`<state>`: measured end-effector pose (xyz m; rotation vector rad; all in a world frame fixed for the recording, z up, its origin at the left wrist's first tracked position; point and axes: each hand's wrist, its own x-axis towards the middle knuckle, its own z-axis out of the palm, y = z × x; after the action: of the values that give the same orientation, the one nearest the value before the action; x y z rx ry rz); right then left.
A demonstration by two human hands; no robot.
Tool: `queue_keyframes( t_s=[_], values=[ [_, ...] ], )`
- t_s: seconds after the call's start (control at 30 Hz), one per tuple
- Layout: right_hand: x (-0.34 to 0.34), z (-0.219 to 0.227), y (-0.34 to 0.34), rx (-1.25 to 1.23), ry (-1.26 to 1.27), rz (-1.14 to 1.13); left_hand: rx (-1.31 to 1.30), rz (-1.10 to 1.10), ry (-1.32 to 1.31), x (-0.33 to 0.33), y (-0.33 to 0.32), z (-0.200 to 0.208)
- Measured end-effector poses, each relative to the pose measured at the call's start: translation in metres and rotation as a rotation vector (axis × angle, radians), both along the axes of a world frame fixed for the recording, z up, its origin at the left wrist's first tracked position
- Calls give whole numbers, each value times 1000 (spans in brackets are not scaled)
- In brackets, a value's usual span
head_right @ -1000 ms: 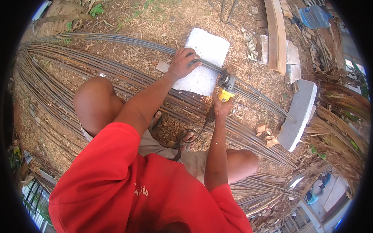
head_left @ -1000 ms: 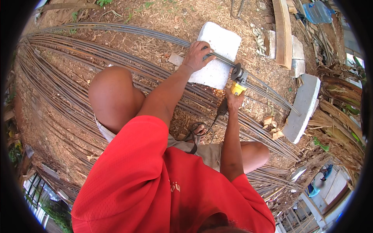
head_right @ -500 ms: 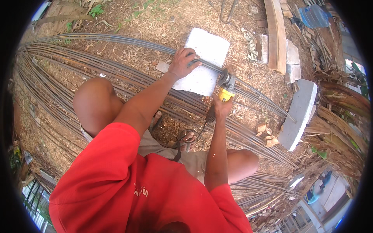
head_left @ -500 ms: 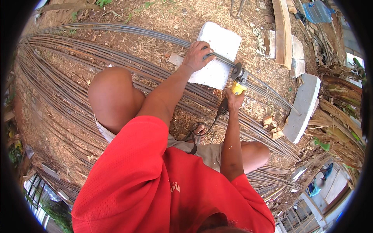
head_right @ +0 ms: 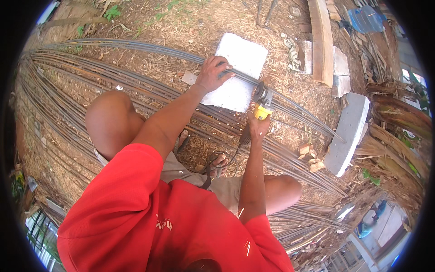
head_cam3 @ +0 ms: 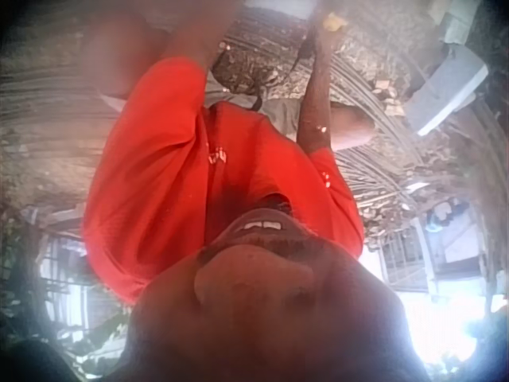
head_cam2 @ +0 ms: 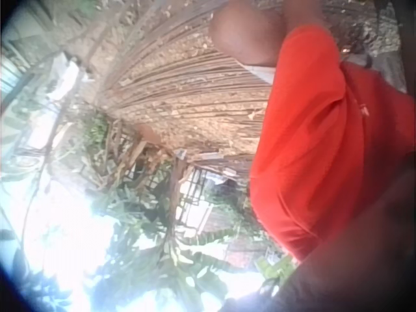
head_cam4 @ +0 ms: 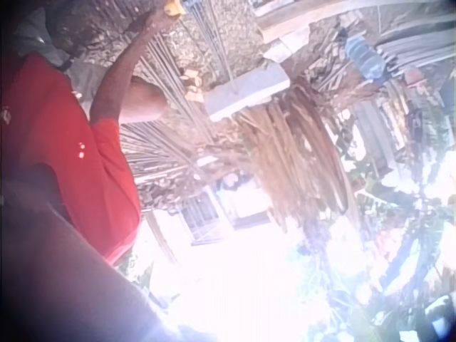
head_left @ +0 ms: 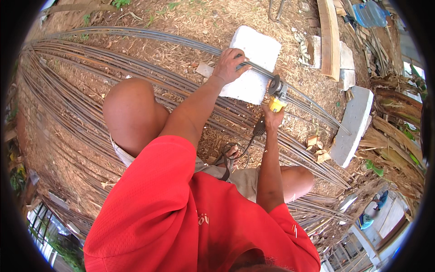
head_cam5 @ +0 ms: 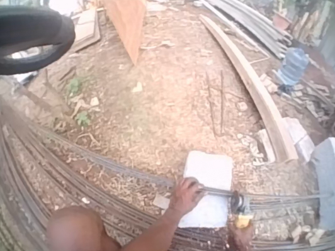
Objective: The person uses an angle grinder to cut multiple metal rods placed on a white block. They hold each rod steady with one hand while operating the grinder with the other, producing sparks as the metal is severed.
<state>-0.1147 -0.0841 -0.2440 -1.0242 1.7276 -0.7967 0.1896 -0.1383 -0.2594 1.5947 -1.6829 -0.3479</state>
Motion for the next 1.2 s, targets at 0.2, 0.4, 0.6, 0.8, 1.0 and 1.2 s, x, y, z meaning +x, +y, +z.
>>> queue_keyframes(
  t_s=[0.2,0.4,0.6,0.8,1.0,1.2],
  values=[
    [-3,-8,-9,-48,92,43,-19,3,0,0,0,-1],
    [7,-3,-11,-33,-116,-44,-7,-6,24,1,-2,0],
    [3,9,-8,-21,-90,-5,-30,-7,9,0,-1,-4],
    [-3,-8,-12,-43,-45,0,2,-7,15,0,-1,-3],
    [-4,-7,-10,-153,119,88,-42,-2,31,0,0,-3],
    [-1,-11,-11,-85,-119,3,-17,4,6,0,0,-4]
  ],
)
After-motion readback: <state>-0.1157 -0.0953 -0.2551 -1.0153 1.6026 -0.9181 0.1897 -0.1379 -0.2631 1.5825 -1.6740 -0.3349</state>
